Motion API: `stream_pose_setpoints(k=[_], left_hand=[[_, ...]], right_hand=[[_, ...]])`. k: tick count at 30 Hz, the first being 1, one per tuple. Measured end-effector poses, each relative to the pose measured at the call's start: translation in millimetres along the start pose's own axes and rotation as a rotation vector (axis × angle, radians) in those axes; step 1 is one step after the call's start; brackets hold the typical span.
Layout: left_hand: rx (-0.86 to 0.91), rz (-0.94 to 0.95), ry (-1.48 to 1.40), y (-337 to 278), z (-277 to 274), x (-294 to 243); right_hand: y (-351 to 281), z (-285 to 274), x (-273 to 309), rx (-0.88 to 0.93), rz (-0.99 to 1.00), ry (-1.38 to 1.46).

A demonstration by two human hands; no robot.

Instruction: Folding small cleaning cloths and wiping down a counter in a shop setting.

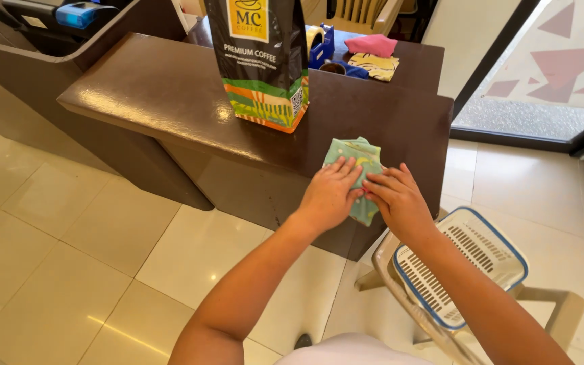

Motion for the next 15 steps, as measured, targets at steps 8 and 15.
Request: stream_pose_setpoints(k=[8, 15], left_hand=[[0.103, -0.21, 0.097, 47.9, 57.7, -70.7], [0.441, -0.445, 0.131, 126.5, 135.5, -61.1]], right_hand=[[-22.3, -33.3, -73.4, 0.241, 0.031, -0.054], [7.5, -34.9, -169.3, 0.412, 0.064, 0.114]])
Point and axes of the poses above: each hand's wrist, its own y-axis towards the middle knuckle, its own z-axis out of the palm, x = y × z, the point moved 5 cm from there along y, towards the middle knuckle
